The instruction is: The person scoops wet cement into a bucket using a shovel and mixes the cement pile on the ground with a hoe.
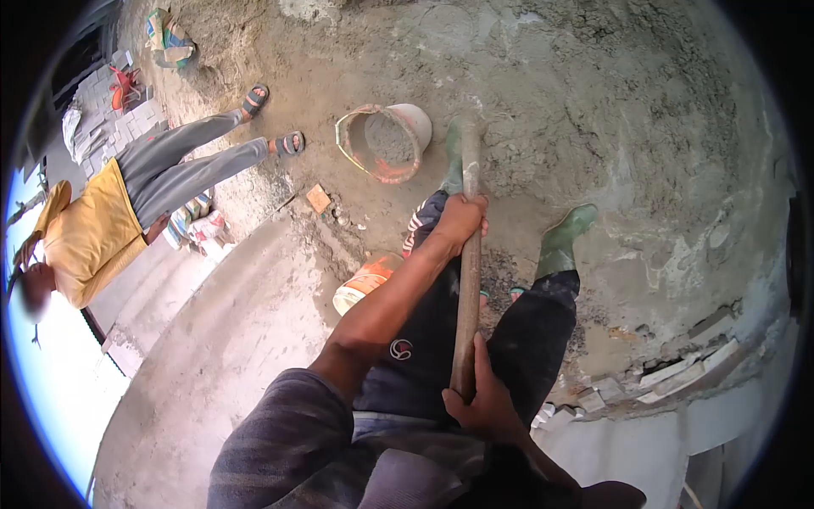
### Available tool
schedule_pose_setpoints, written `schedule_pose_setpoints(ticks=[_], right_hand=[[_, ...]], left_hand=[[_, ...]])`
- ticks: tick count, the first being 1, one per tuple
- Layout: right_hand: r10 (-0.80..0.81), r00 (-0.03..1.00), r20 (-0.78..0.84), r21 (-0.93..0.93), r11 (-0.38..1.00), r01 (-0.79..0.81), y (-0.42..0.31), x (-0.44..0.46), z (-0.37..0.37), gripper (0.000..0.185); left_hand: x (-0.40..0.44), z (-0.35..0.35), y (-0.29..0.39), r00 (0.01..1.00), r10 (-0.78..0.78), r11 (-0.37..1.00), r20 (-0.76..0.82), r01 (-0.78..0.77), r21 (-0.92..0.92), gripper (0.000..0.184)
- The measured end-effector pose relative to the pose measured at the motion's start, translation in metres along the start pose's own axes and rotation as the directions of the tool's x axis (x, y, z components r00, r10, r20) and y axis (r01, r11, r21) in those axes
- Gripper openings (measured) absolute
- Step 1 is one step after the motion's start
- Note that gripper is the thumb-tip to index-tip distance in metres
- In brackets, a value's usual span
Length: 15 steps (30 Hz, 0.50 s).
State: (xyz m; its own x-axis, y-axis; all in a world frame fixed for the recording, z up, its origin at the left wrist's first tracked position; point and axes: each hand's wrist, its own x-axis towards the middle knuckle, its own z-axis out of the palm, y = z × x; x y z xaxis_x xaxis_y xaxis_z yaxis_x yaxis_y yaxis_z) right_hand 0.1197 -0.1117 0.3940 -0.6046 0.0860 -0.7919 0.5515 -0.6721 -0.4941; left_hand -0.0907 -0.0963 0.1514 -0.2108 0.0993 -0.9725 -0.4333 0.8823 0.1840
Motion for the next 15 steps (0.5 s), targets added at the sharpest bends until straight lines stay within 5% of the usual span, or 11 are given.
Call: schedule_pose_setpoints(ticks=[4, 6, 9, 12, 15], right_hand=[[-0.052, 0.997, 0.057, -0.317, 0.946, 0.067, 0.060, -0.021, -0.014, 0.086], [0.044, 0.999, 0.016, -0.603, 0.797, -0.025, 0.100, 0.005, -0.035, 0.073], [-0.063, 0.989, -0.135, -0.777, 0.626, -0.066, 0.176, 0.089, -0.072, 0.059], [-0.204, 0.945, -0.256, -0.854, 0.505, -0.122, 0.243, 0.177, -0.104, 0.059], [-0.294, 0.925, -0.242, -0.843, 0.536, -0.050, 0.220, 0.218, -0.126, 0.048]], left_hand=[[-0.054, -0.033, -0.025, 0.944, 0.093, 0.977, -0.317, -0.147, -0.154, 0.018], [-0.045, -0.045, -0.051, 0.902, 0.102, 0.962, -0.419, -0.197, -0.190, 0.020], [-0.006, -0.050, -0.066, 0.889, 0.067, 0.919, -0.453, -0.232, -0.319, 0.023], [0.014, -0.043, -0.070, 0.832, 0.164, 0.847, -0.530, -0.394, -0.357, 0.021], [-0.005, -0.021, -0.036, 0.747, 0.359, 0.752, -0.560, -0.587, -0.300, 0.009]])
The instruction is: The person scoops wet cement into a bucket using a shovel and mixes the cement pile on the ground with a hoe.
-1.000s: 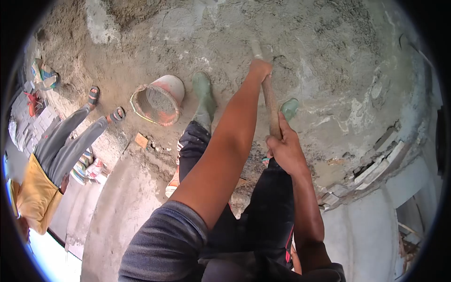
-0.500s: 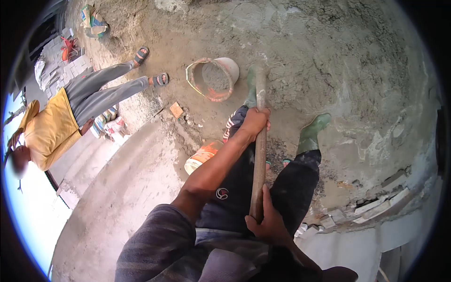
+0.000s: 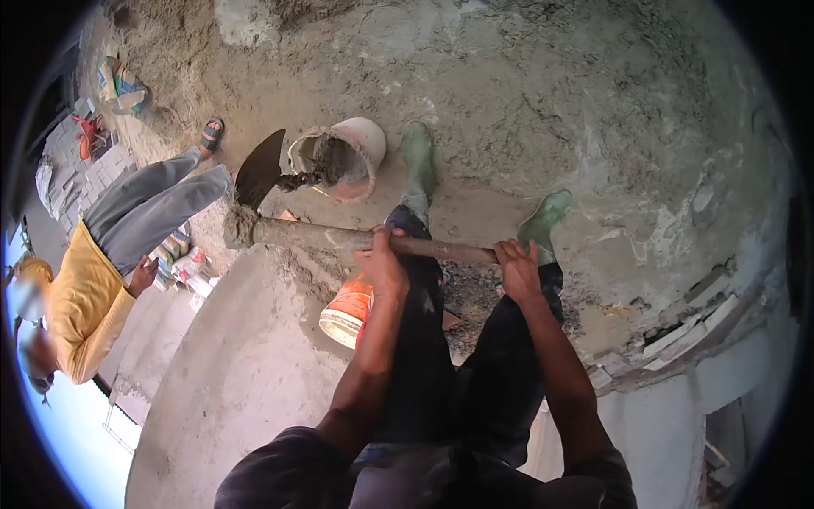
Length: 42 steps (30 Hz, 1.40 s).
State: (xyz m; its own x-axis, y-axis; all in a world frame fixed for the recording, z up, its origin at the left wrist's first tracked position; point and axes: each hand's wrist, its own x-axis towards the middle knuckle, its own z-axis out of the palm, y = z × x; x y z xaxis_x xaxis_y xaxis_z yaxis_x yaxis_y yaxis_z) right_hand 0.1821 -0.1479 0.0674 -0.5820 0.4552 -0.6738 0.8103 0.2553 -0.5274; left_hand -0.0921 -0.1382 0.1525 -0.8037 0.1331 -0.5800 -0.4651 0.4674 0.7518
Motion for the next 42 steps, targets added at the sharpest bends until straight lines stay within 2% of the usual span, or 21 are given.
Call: schedule_pose_setpoints(ticks=[3, 5, 6, 8, 9, 10, 13, 14, 15, 16, 17, 19, 22, 24, 28, 30, 32, 34, 38, 41, 42], right_hand=[[-0.039, 0.982, -0.186, 0.151, 0.986, 0.067, -0.002, 0.028, -0.016, 0.045], [-0.010, 0.970, -0.245, 0.230, 0.971, 0.068, 0.011, 0.051, -0.048, 0.046], [0.000, 0.965, -0.263, 0.277, 0.958, 0.075, 0.017, 0.060, -0.065, 0.047], [0.032, 0.904, -0.427, 0.313, 0.943, 0.115, 0.041, 0.085, -0.091, 0.048], [0.072, 0.886, -0.458, 0.317, 0.944, 0.087, 0.055, 0.098, -0.103, 0.050], [0.112, 0.863, -0.492, 0.321, 0.945, 0.060, 0.067, 0.111, -0.115, 0.053], [0.357, 0.884, -0.300, 0.486, 0.855, -0.181, 0.078, 0.113, -0.139, 0.065], [0.436, 0.881, -0.184, 0.555, 0.786, -0.273, 0.068, 0.106, -0.142, 0.067], [0.504, 0.860, -0.073, 0.606, 0.707, -0.363, 0.051, 0.091, -0.144, 0.069], [0.561, 0.827, 0.043, 0.641, 0.620, -0.453, 0.039, 0.075, -0.144, 0.072], [0.586, 0.807, 0.078, 0.674, 0.566, -0.476, 0.032, 0.059, -0.141, 0.073], [0.626, 0.763, 0.159, 0.726, 0.449, -0.520, 0.015, 0.030, -0.137, 0.076], [0.622, 0.770, 0.143, 0.834, 0.344, -0.432, -0.013, 0.000, -0.168, 0.076], [0.519, 0.838, 0.169, 0.858, 0.341, -0.385, -0.030, -0.006, -0.175, 0.070], [0.371, 0.916, 0.155, 0.864, 0.398, -0.307, -0.100, -0.023, -0.206, 0.058], [0.265, 0.963, 0.054, 0.825, 0.532, -0.192, -0.144, -0.049, -0.209, 0.057], [0.151, 0.988, -0.013, 0.775, 0.626, -0.086, -0.178, -0.076, -0.225, 0.057], [-0.028, 0.997, 0.070, 0.721, 0.693, -0.031, -0.200, -0.111, -0.239, 0.060], [-0.267, 0.926, 0.268, 0.647, 0.762, 0.033, -0.202, -0.159, -0.254, 0.066], [-0.168, 0.951, 0.261, 0.460, 0.888, 0.031, -0.169, -0.177, -0.222, 0.070], [-0.164, 0.951, 0.263, 0.361, 0.930, 0.061, -0.150, -0.170, -0.208, 0.071]], left_hand=[[0.005, 0.050, 0.039, 0.973, 0.157, 0.984, 0.168, -0.139, -0.114, 0.012], [0.016, 0.112, 0.062, 0.951, 0.217, 0.968, 0.219, -0.180, -0.177, 0.019], [0.029, 0.146, 0.062, 0.931, 0.241, 0.966, 0.272, -0.203, -0.163, 0.024], [0.055, 0.231, 0.062, 0.891, 0.287, 0.956, 0.352, -0.241, -0.168, 0.031], [0.076, 0.272, 0.048, 0.844, 0.345, 0.938, 0.411, -0.331, -0.106, 0.030], [0.085, 0.312, 0.035, 0.834, 0.313, 0.941, 0.455, -0.338, -0.027, 0.033], [0.089, 0.396, -0.042, 0.789, 0.194, 0.908, 0.583, -0.369, 0.197, 0.042], [0.119, 0.415, -0.111, 0.769, 0.261, 0.739, 0.583, -0.548, 0.392, 0.043], [0.116, 0.419, -0.143, 0.778, 0.052, 0.716, 0.626, -0.465, 0.520, 0.043], [0.112, 0.417, -0.181, 0.765, -0.148, 0.624, 0.626, -0.419, 0.659, 0.040], [0.101, 0.404, -0.211, 0.681, -0.357, 0.597, 0.639, -0.360, 0.717, 0.053], [0.050, 0.363, -0.223, 0.554, -0.567, 0.581, 0.610, -0.257, 0.773, 0.040], [0.034, 0.335, -0.219, 0.511, -0.716, 0.572, 0.475, 0.041, 0.819, 0.031], [0.034, 0.317, -0.198, 0.455, -0.763, 0.559, 0.459, 0.109, 0.822, 0.022], [0.045, 0.255, -0.117, 0.467, -0.804, 0.485, 0.368, 0.157, 0.860, 0.016], [0.043, 0.201, -0.083, 0.505, -0.784, 0.546, 0.361, 0.283, 0.788, 0.017], [0.033, 0.143, -0.030, 0.589, -0.704, 0.637, 0.398, 0.274, 0.720, 0.020], [0.021, 0.086, 0.010, 0.659, -0.675, 0.693, 0.333, 0.412, 0.592, 0.022], [-0.021, -0.003, 0.067, 0.869, -0.466, 0.804, 0.166, 0.338, 0.489, 0.028], [-0.043, -0.031, 0.084, 0.936, -0.350, 0.864, 0.033, 0.309, 0.397, 0.027], [-0.036, -0.035, 0.076, 0.931, -0.365, 0.865, 0.006, 0.337, 0.371, 0.026]])
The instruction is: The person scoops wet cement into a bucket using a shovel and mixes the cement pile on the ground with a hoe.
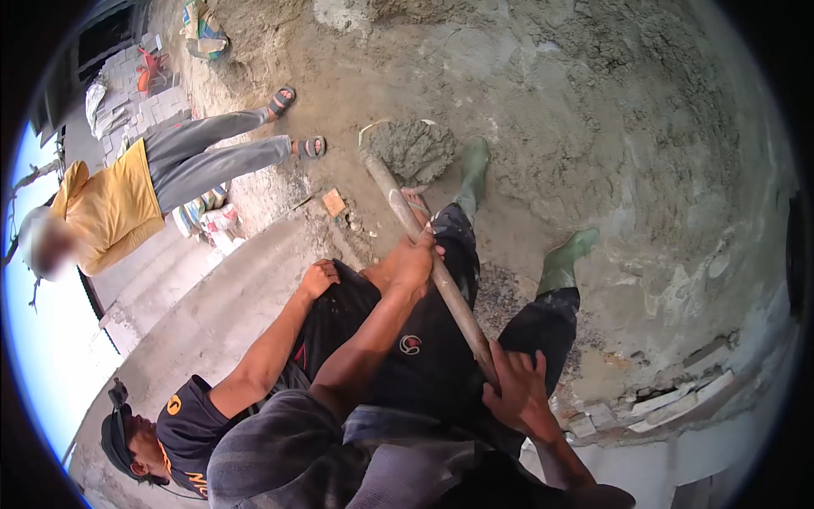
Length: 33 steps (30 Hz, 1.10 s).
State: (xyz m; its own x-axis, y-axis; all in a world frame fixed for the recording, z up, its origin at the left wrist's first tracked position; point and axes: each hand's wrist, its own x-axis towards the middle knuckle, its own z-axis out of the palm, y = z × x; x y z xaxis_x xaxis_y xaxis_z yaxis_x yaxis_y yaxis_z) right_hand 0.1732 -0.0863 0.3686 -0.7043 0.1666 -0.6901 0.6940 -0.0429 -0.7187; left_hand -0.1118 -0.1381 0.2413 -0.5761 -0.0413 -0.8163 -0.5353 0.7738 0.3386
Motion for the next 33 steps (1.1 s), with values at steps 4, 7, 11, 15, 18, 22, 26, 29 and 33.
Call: schedule_pose_setpoints(ticks=[4, 7, 11, 15, 18, 22, 26, 29, 33], right_hand=[[0.093, 0.995, -0.038, -0.257, 0.961, -0.100, 0.105, 0.073, 0.026, 0.064], [0.129, 0.986, -0.101, -0.417, 0.895, -0.160, 0.167, 0.134, 0.054, 0.061], [0.055, 0.948, -0.315, -0.424, 0.885, -0.192, 0.203, 0.161, 0.081, 0.055], [0.089, 0.951, -0.298, -0.173, 0.974, -0.145, 0.172, 0.138, 0.063, 0.045], [0.086, 0.928, -0.363, -0.104, 0.986, -0.132, 0.160, 0.089, 0.041, 0.042], [0.130, 0.807, -0.575, -0.167, 0.948, -0.272, 0.150, 0.069, 0.002, 0.044], [0.145, 0.735, -0.663, -0.361, 0.798, -0.483, 0.184, 0.160, -0.073, 0.022], [0.360, 0.725, -0.587, -0.358, 0.688, -0.631, 0.173, 0.239, -0.138, 0.016], [0.253, 0.706, -0.662, -0.352, 0.727, -0.590, 0.128, 0.270, -0.165, 0.025]], left_hand=[[0.060, 0.005, -0.043, 0.996, -0.009, 0.988, -0.092, -0.005, -0.157, 0.024], [0.069, 0.020, -0.056, 0.980, 0.093, 0.969, -0.178, -0.130, -0.208, 0.022], [0.029, 0.027, -0.039, 0.950, 0.287, 0.924, -0.128, -0.309, -0.226, 0.030], [-0.014, 0.043, -0.022, 0.920, 0.388, 0.902, -0.053, -0.391, -0.183, 0.033], [-0.017, 0.065, -0.002, 0.888, 0.424, 0.901, 0.177, -0.394, -0.184, 0.036], [0.033, 0.086, -0.030, 0.812, 0.436, 0.844, 0.388, -0.519, 0.138, 0.038], [0.032, 0.039, -0.059, 0.824, 0.421, 0.241, 0.380, -0.505, 0.829, 0.066], [0.019, 0.012, -0.061, 0.943, 0.219, 0.094, 0.250, -0.275, 0.957, 0.090], [0.064, -0.001, -0.085, 0.966, 0.094, 0.269, 0.241, -0.257, 0.928, 0.106]])
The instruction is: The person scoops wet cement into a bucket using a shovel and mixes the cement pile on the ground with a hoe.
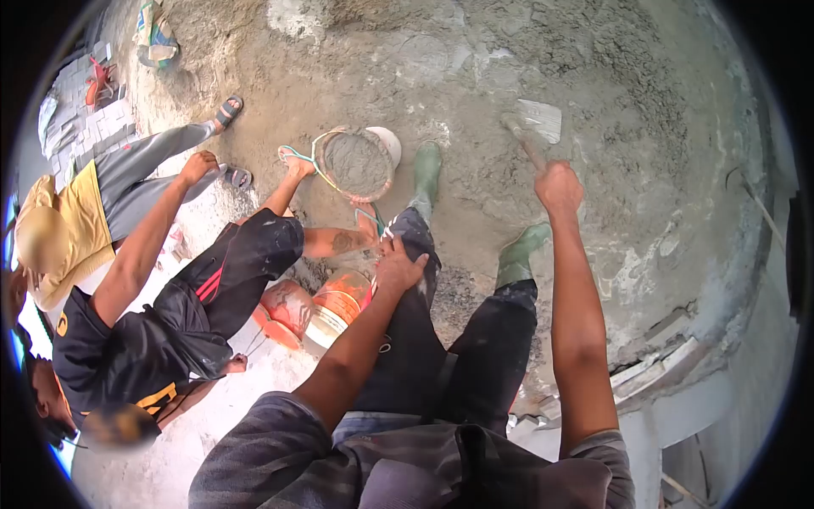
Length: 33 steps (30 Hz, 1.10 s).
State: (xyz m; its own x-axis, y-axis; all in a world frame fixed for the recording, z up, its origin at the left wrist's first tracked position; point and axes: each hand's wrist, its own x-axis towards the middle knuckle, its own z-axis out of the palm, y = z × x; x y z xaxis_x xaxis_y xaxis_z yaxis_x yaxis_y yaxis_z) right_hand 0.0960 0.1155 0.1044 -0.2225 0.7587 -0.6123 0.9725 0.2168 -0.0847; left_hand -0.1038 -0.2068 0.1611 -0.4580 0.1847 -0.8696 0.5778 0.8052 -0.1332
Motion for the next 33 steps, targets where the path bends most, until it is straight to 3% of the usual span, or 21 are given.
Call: schedule_pose_setpoints(ticks=[2, 5, 8, 11, 12, 15, 19, 27, 33], right_hand=[[0.023, 0.990, -0.141, 0.114, 0.993, -0.007, -0.009, 0.007, -0.008, 0.032], [0.043, 0.983, -0.179, 0.149, 0.989, -0.016, -0.024, 0.012, -0.009, 0.033], [0.039, 0.994, -0.097, 0.110, 0.994, -0.028, -0.042, 0.010, -0.009, 0.033], [0.092, 0.990, -0.110, 0.177, 0.982, -0.071, -0.057, 0.012, -0.023, 0.032], [0.091, 0.991, -0.102, 0.170, 0.983, -0.073, -0.061, 0.009, -0.024, 0.031], [0.111, 0.992, -0.065, 0.119, 0.988, -0.103, -0.059, 0.008, -0.035, 0.029], [0.136, 0.990, -0.041, 0.076, 0.988, -0.132, -0.049, 0.024, -0.015, 0.027], [0.412, 0.907, -0.092, 0.483, 0.814, -0.321, -0.057, 0.024, -0.022, 0.031], [0.442, 0.892, -0.096, 0.603, 0.739, -0.301, -0.074, 0.049, -0.018, 0.029]], left_hand=[[0.016, -0.005, 0.008, 1.000, 0.015, 0.999, 0.014, -0.014, -0.038, 0.103], [0.011, -0.012, 0.000, 0.997, 0.071, 0.996, -0.011, -0.071, -0.045, 0.096], [-0.007, -0.017, -0.022, 0.977, 0.207, 0.978, -0.057, -0.208, -0.019, 0.092], [-0.029, -0.017, -0.034, 0.966, 0.218, 0.975, -0.139, -0.209, 0.078, 0.088], [-0.039, -0.031, -0.028, 0.982, 0.167, 0.981, -0.083, -0.157, 0.114, 0.084], [-0.009, -0.027, -0.025, 0.983, 0.178, 0.982, -0.056, -0.181, -0.056, 0.080], [0.001, -0.031, -0.013, 0.989, 0.139, 0.990, 0.042, -0.139, -0.015, 0.074], [0.019, -0.025, -0.026, 0.994, 0.080, 0.995, 0.073, -0.074, -0.073, 0.065], [0.032, -0.023, -0.023, 0.992, 0.092, 0.994, 0.090, -0.085, -0.072, 0.064]])
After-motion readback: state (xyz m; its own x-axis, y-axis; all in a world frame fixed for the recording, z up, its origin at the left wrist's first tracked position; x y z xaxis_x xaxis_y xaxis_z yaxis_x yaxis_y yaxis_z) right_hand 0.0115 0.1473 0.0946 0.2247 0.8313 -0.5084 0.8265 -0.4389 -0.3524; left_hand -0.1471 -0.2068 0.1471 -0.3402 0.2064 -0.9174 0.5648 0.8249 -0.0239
